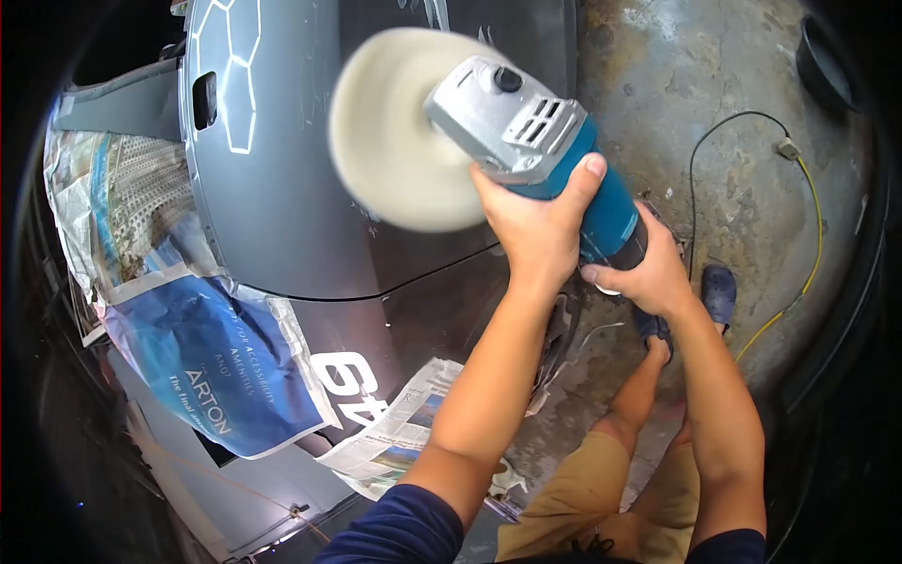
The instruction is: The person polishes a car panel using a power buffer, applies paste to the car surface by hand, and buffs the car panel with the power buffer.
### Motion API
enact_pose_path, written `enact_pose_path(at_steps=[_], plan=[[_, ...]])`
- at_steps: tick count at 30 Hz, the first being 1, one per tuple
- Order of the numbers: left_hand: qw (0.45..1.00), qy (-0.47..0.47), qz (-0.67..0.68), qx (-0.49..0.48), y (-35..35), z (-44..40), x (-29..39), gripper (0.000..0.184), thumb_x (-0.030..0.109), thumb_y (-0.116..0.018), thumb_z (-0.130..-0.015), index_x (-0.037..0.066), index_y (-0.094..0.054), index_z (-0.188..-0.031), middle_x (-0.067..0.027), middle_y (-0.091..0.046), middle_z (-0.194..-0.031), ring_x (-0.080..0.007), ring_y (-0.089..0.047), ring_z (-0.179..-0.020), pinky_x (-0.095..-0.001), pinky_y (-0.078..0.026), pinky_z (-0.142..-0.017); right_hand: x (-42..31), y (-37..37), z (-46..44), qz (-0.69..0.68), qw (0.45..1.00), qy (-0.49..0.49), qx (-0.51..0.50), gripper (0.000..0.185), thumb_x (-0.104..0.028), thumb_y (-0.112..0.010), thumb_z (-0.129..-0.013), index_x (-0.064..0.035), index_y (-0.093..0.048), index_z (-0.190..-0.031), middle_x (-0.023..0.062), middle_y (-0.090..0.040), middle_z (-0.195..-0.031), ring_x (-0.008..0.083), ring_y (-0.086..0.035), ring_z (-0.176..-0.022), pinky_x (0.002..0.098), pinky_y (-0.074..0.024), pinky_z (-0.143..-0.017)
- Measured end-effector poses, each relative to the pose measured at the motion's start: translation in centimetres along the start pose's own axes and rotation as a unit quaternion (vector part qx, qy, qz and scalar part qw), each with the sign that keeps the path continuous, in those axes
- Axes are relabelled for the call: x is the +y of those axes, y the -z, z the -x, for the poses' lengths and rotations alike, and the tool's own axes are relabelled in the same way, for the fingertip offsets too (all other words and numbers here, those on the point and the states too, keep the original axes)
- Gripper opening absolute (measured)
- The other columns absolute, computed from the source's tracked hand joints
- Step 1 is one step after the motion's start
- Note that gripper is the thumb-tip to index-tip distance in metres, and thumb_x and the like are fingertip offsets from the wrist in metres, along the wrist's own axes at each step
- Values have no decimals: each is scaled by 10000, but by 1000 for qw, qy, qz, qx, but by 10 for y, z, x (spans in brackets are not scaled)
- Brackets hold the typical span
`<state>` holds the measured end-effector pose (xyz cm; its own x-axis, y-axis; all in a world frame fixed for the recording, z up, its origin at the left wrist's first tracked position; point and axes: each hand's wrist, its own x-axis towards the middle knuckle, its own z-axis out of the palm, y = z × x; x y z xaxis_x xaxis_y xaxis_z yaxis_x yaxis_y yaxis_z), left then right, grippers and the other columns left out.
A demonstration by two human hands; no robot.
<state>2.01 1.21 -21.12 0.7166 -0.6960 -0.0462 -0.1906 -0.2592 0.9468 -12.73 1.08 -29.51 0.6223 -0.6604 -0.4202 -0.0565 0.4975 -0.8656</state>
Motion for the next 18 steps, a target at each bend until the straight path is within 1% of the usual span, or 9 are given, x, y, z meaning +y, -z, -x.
enact_pose_path(at_steps=[2,3,7,10,11,14,15,18], plan=[[1000,-14,-4,1,7,11,3,918,299,-1000,-767,-54,-422,-1387,-179,-637,-1260,-237,-658,-1118,-389,-549,-1002,8,-5,9,-3,1000,10,-5,864,-326,-1009,-626,-11,-638,-1340,131,-759,-1164,225,-723,-1063,378,-554,-983],[1000,-5,4,0,12,16,1,935,298,-997,-772,-51,-414,-1413,-177,-634,-1273,-238,-654,-1137,-393,-537,-1025,12,-8,14,-4,1000,15,-7,869,-326,-1009,-622,-10,-637,-1341,135,-759,-1167,232,-724,-1068,379,-553,-985],[1000,10,-30,-2,26,39,-5,920,286,-992,-776,-43,-413,-1411,-178,-624,-1290,-238,-647,-1162,-398,-529,-1046,31,-15,34,-6,1000,8,-21,881,-332,-1009,-614,-12,-633,-1343,144,-765,-1153,237,-732,-1054,385,-558,-980],[999,34,-22,29,30,58,-12,820,261,-961,-779,-37,-492,-1383,-146,-649,-1274,-219,-653,-1146,-379,-518,-1049,37,-17,49,-13,999,-21,-32,886,-342,-1006,-615,-9,-630,-1345,144,-769,-1141,237,-741,-1044,387,-563,-971],[998,44,-12,33,30,63,-11,822,254,-959,-781,-41,-485,-1384,-150,-648,-1274,-220,-655,-1145,-381,-521,-1047,40,-19,53,-23,999,-26,-34,895,-352,-1004,-614,-9,-626,-1350,144,-771,-1141,241,-748,-1044,386,-567,-968],[998,57,-24,23,40,74,-19,939,287,-992,-773,-49,-398,-1418,-188,-618,-1295,-252,-647,-1184,-405,-526,-1055,43,-19,62,-9,999,-30,-42,905,-360,-1005,-614,-9,-622,-1355,148,-771,-1149,241,-749,-1054,387,-567,-970],[997,56,-42,21,43,77,-19,943,290,-993,-771,-53,-397,-1416,-194,-615,-1299,-256,-648,-1182,-406,-524,-1057,43,-19,65,-2,998,-37,-46,911,-363,-1005,-614,-8,-619,-1359,150,-771,-1152,241,-749,-1055,387,-567,-971],[998,59,-36,14,45,83,-17,935,273,-990,-777,-54,-393,-1418,-200,-614,-1303,-257,-651,-1179,-405,-526,-1059,42,-19,70,8,997,-54,-59,926,-367,-1008,-614,-6,-611,-1369,153,-770,-1160,241,-748,-1058,388,-568,-975]])
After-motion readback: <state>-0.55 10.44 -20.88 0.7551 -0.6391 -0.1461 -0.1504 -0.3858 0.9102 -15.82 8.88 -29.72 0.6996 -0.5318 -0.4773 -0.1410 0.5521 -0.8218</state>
